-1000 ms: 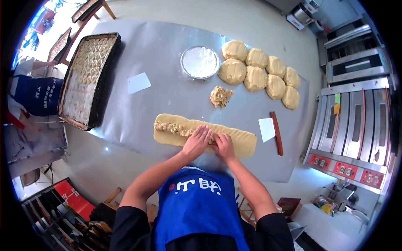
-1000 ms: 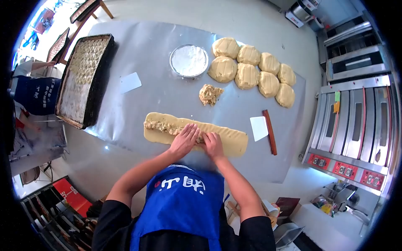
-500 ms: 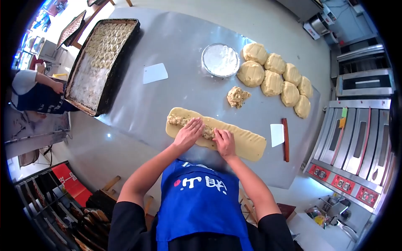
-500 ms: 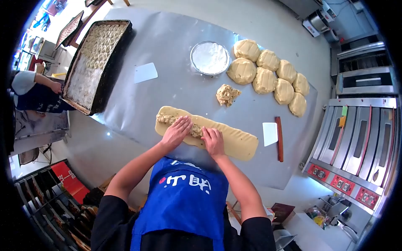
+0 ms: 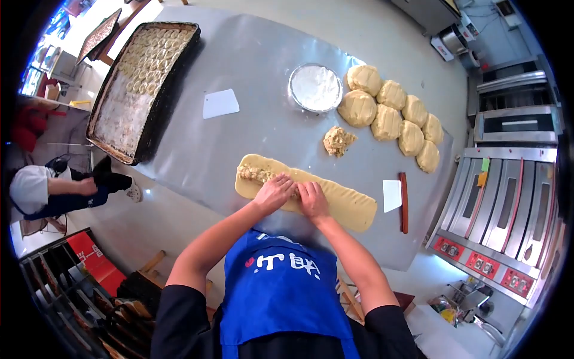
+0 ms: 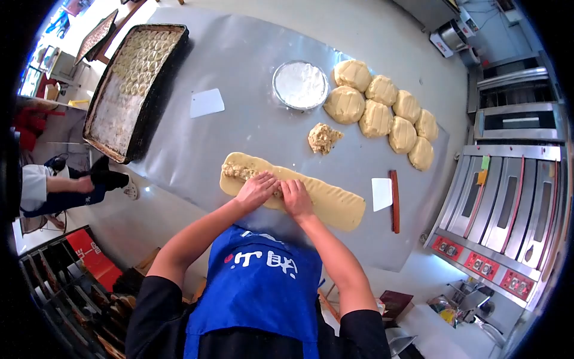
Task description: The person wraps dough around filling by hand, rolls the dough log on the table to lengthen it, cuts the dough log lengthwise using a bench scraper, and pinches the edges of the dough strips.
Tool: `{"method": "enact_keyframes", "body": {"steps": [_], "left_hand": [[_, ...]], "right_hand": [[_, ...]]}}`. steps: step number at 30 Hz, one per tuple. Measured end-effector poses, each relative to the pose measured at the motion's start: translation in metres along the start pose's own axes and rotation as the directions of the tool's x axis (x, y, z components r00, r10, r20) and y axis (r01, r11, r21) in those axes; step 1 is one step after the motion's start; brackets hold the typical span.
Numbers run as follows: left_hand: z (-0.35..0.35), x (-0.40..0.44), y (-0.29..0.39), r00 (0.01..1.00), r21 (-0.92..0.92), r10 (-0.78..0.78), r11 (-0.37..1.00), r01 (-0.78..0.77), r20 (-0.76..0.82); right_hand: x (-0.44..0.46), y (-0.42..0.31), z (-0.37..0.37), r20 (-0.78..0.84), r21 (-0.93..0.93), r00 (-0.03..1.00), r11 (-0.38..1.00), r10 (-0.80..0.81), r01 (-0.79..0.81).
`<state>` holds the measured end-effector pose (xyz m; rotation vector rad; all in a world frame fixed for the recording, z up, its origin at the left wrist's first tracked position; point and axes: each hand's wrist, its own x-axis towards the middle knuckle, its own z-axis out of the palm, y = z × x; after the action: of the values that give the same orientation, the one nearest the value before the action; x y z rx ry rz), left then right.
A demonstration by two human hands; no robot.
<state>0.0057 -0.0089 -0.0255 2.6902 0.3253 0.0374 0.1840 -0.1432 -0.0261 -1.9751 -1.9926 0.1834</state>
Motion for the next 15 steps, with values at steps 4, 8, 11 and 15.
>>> {"method": "enact_keyframes", "body": {"steps": [4,8,11,15], "left_hand": [[-0.02,0.002,0.019,0.98,-0.051,-0.024,0.999,0.014,-0.199],[0.007,0.003,0.019,0.979,-0.065,0.025,0.997,-0.039,-0.2],[0.003,0.008,0.021,0.995,-0.043,0.006,0.999,-0.01,-0.102],[-0.002,0.01,0.034,0.996,0.024,-0.026,0.999,0.028,-0.085]], "right_hand": [[0.005,-0.008,-0.027,-0.11,0.164,0.993,0.986,0.034,-0.016],[-0.014,0.003,-0.029,-0.015,0.04,0.999,0.998,0.048,-0.047],[-0.016,0.01,-0.023,0.012,0.055,1.0,0.998,0.021,-0.022],[-0.015,0.01,-0.04,-0.086,0.145,0.996,0.989,0.0,0.012]]}}
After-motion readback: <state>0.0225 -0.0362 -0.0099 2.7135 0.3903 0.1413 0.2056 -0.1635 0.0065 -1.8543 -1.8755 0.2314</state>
